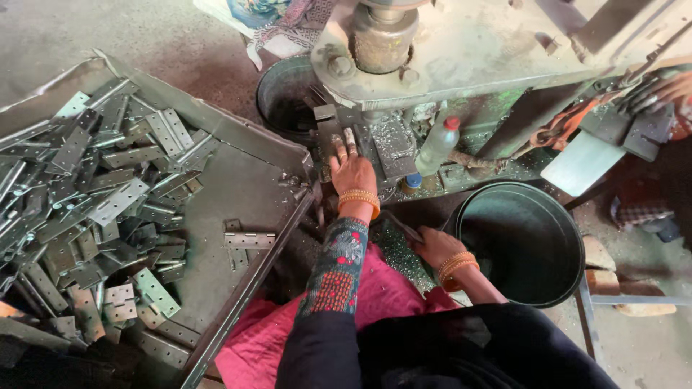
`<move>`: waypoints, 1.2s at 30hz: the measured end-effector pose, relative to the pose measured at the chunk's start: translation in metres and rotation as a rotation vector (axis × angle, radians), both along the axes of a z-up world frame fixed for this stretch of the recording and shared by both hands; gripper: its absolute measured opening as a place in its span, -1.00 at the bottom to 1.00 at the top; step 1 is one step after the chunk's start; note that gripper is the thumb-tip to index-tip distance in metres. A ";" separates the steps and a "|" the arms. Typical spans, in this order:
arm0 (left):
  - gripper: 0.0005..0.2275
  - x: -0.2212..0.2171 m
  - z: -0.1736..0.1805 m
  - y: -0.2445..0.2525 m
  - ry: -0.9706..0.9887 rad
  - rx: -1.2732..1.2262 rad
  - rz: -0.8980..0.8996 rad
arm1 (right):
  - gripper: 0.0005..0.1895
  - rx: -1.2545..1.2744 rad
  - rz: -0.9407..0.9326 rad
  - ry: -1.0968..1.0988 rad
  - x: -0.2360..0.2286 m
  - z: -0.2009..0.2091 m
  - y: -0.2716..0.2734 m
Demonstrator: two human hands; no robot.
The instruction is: The person repeatedly places small metal brackets under a drill press, activates the machine to drill holes, and then removes the finished pieces. The person handles the brackets by hand and uses a lever to control the drill press.
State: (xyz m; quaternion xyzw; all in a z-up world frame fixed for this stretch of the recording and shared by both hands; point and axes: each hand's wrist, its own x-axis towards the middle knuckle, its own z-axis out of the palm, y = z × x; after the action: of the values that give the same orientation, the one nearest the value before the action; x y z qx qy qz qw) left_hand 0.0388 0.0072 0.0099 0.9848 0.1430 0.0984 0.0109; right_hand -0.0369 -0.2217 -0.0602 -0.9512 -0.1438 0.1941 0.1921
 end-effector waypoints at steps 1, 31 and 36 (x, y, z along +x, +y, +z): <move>-0.68 0.001 -0.002 0.001 -0.059 -0.014 0.019 | -0.53 -0.029 -0.012 -0.018 -0.002 0.001 -0.001; -0.60 -0.211 -0.010 0.197 -0.017 0.119 0.118 | -0.51 -0.127 0.075 -0.180 0.001 0.051 0.006; -0.68 -0.212 0.003 0.209 0.019 -0.157 0.227 | -0.52 0.015 0.068 -0.525 -0.024 0.093 0.039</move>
State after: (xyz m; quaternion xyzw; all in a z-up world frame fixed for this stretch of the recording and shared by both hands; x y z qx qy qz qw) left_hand -0.1731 0.2157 0.0124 0.9593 0.2608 0.0779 0.0752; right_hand -0.0610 -0.1830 0.0331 -0.9621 -0.2221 -0.0539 0.1486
